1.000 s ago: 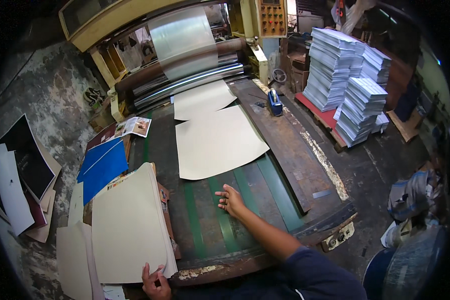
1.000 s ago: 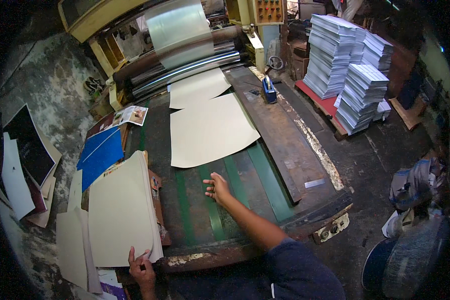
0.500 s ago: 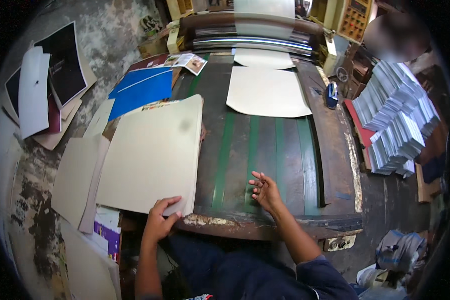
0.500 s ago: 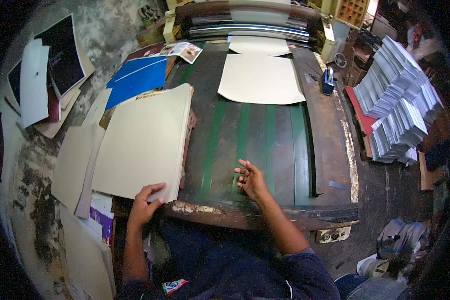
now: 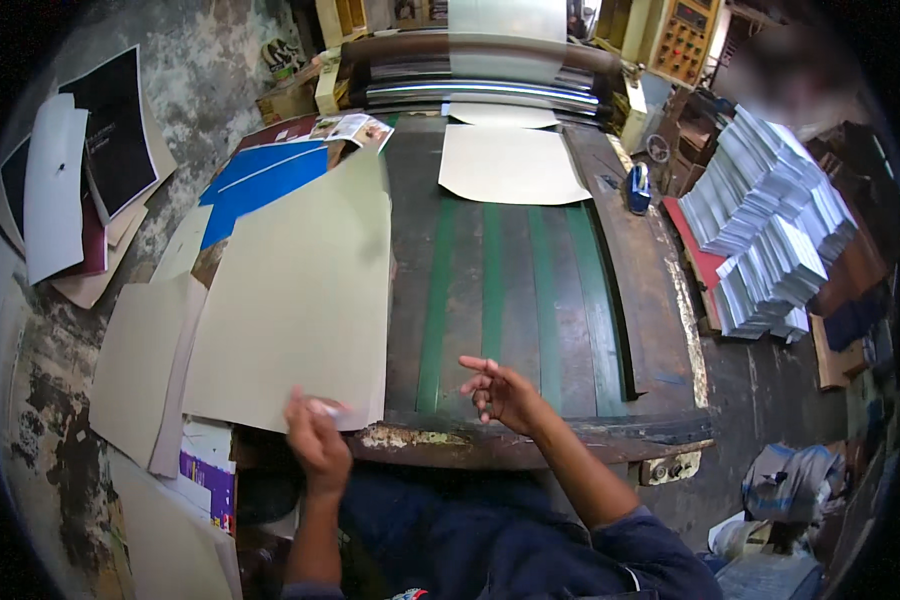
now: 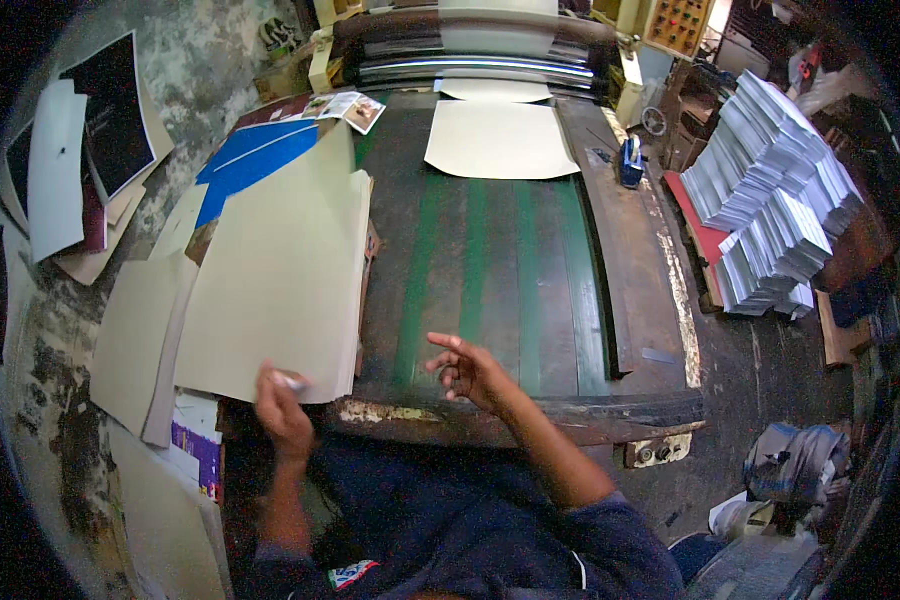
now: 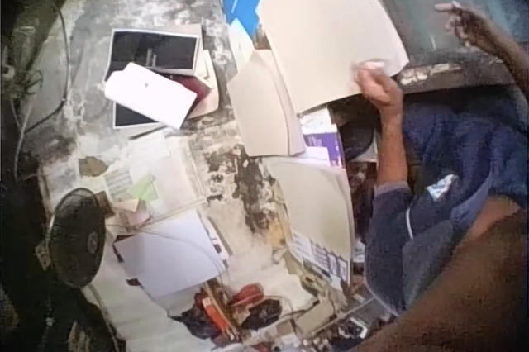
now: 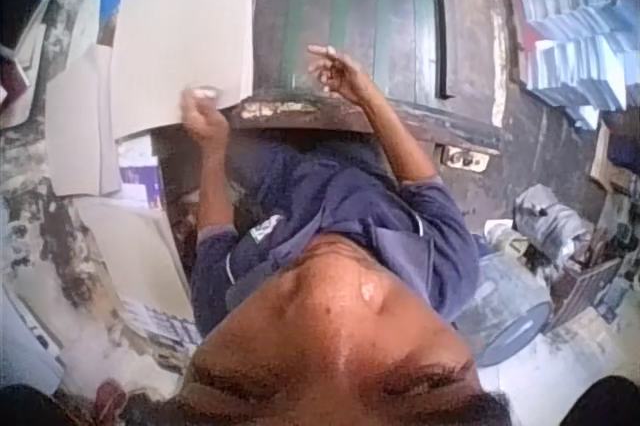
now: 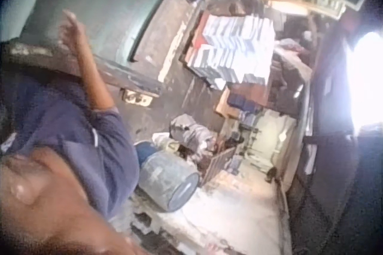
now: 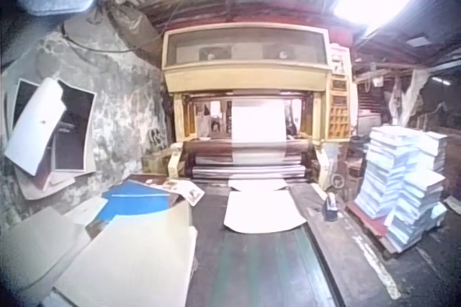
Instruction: The person applies lamination to cardstock sheets by hand, smoothing the surface and ensuring alignment on a large worktable in front of a laminating machine.
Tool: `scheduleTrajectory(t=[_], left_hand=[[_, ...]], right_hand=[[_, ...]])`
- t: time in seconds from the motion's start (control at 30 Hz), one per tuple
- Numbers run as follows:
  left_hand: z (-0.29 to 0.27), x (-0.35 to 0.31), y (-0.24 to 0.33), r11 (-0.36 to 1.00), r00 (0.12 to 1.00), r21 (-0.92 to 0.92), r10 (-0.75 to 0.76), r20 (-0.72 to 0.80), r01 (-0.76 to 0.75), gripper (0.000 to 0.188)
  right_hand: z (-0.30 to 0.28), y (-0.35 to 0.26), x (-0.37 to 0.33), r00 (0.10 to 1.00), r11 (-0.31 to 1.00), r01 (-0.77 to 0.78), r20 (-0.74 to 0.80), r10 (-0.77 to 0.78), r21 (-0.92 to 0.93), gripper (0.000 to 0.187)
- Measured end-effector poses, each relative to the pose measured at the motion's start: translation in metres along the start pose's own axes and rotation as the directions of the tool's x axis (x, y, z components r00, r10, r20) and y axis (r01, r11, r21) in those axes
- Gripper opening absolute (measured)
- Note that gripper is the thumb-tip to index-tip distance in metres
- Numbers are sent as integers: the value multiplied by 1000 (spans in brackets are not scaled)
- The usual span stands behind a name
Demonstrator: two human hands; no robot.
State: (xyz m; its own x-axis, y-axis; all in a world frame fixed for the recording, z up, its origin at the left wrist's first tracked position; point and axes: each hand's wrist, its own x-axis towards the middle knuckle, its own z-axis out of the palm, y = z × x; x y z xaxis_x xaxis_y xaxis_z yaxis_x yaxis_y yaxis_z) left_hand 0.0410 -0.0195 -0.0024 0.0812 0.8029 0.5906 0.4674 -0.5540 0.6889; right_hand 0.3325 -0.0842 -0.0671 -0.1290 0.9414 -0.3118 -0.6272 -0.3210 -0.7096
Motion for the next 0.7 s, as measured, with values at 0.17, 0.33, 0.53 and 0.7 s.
scheduleTrajectory(t=[0.17, 0.33, 0.53, 0.7], left_hand=[[17, -7, 29, 943, 861, -240, 314, 399, -232, 30], [8, 19, 10, 939, 782, 82, 229, 580, -335, 34], [-4, 14, -19, 920, 683, 282, -22, 730, -272, 67], [-8, 21, -27, 944, 648, 167, 62, 759, -286, 74]], right_hand=[[17, -19, -16, 991, 964, -88, 76, 110, -251, 49], [4, 15, -9, 947, 1000, 12, -320, -11, 2, 27], [-37, 37, 39, 921, 977, 84, -390, -1, 196, 28], [-76, 9, 96, 918, 954, 126, -396, -8, 273, 27]])
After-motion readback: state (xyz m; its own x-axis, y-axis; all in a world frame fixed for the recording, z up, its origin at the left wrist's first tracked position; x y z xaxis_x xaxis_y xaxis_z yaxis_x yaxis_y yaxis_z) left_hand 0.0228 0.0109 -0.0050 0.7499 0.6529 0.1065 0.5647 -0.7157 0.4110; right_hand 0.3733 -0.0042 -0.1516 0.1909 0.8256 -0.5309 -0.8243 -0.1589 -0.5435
